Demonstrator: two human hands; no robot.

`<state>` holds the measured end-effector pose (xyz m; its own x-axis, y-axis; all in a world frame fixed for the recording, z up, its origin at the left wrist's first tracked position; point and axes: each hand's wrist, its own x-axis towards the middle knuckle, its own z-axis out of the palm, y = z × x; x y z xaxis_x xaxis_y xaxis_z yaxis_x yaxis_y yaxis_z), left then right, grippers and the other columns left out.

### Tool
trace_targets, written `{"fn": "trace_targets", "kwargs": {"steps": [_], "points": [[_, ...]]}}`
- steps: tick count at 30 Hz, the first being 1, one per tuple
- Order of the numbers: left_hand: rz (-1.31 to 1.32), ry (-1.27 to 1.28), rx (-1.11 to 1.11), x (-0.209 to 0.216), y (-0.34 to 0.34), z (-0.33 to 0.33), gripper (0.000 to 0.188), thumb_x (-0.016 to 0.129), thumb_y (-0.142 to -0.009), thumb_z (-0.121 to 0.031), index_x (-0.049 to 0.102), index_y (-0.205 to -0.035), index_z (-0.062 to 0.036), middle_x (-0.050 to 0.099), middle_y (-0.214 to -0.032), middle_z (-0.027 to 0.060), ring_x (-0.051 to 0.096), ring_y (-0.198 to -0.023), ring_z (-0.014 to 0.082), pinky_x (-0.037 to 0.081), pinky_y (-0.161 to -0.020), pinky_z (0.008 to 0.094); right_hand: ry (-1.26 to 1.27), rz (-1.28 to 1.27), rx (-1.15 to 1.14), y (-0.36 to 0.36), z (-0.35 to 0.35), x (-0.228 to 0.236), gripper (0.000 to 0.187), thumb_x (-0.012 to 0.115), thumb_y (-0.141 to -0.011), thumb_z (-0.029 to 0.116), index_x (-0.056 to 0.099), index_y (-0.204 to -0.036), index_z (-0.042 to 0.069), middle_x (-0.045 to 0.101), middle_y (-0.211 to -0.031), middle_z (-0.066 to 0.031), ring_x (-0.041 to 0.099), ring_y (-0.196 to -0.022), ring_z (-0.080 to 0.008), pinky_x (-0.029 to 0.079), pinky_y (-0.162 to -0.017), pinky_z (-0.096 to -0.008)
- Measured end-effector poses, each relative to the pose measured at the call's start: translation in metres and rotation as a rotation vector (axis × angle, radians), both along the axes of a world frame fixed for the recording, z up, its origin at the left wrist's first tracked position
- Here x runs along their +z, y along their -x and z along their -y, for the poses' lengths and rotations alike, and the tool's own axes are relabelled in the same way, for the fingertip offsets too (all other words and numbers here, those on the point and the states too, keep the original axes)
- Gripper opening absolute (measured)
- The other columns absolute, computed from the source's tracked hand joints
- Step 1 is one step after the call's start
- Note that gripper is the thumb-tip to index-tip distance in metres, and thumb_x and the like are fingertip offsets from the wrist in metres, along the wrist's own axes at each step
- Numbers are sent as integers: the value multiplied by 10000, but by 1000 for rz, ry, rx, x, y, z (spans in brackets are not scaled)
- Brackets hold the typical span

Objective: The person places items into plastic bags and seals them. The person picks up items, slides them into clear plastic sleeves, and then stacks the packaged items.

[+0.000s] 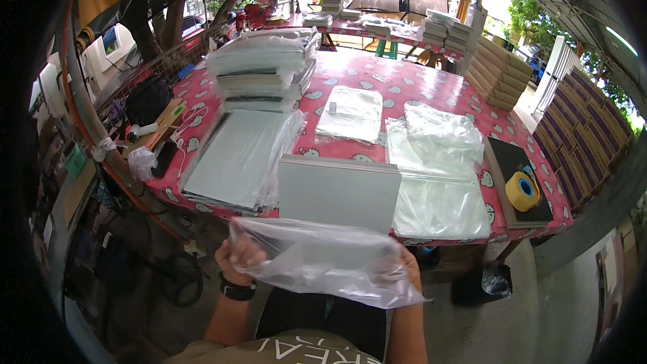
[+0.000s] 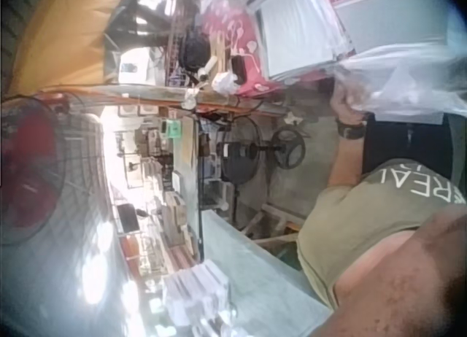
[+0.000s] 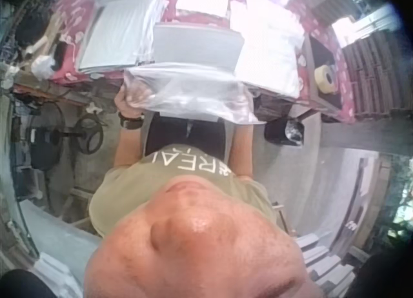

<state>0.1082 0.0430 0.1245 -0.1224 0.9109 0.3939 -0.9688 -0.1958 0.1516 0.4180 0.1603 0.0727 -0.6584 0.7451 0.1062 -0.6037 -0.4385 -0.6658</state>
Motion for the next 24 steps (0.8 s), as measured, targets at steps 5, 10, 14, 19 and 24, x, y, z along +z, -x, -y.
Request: {"fn": "trace_targets", "kwargs": {"steps": [5,10,14,19,24], "points": [[-98,-288,-178,0,18,3,348,549,-788,-195,492,-1090,-32,462,-646,18,406,-426,101,349,-414,220,-467,261,359,1,19,19,248,605,-776,217,584,-839,-22,596,-809,-55,534,-660,-105,419,-578,-206],[-1095,57,-321,0,38,-7,429,647,-655,-42,534,-1066,6,554,-1052,116,501,-626,84,421,-530,240,237,17,-734,14,18,37,394,489,-812,347,516,-1004,4,586,-741,-117,571,-644,-181,492,-607,-330],[-898,446,425,37,34,-47,516,637,-588,45,520,-1088,4,515,-769,-14,464,-630,77,414,-596,224,-367,473,-573,6,-22,102,281,547,-683,65,548,-959,10,536,-658,-33,510,-618,-108,438,-583,-268],[-1611,415,1283,44,30,-116,520,555,-614,65,504,-1123,-34,465,-737,69,475,-660,187,414,-622,294,-879,1074,-1033,41,-84,92,418,489,-692,39,559,-1098,112,453,-517,-91,443,-447,-144,372,-476,-314],[-1957,131,1329,45,34,-115,474,512,-601,84,588,-1038,-81,494,-936,126,459,-889,297,409,-781,342,-1211,1275,-967,34,-88,90,440,499,-659,69,561,-1093,112,515,-582,-152,532,-529,-270,414,-534,-333]]}}
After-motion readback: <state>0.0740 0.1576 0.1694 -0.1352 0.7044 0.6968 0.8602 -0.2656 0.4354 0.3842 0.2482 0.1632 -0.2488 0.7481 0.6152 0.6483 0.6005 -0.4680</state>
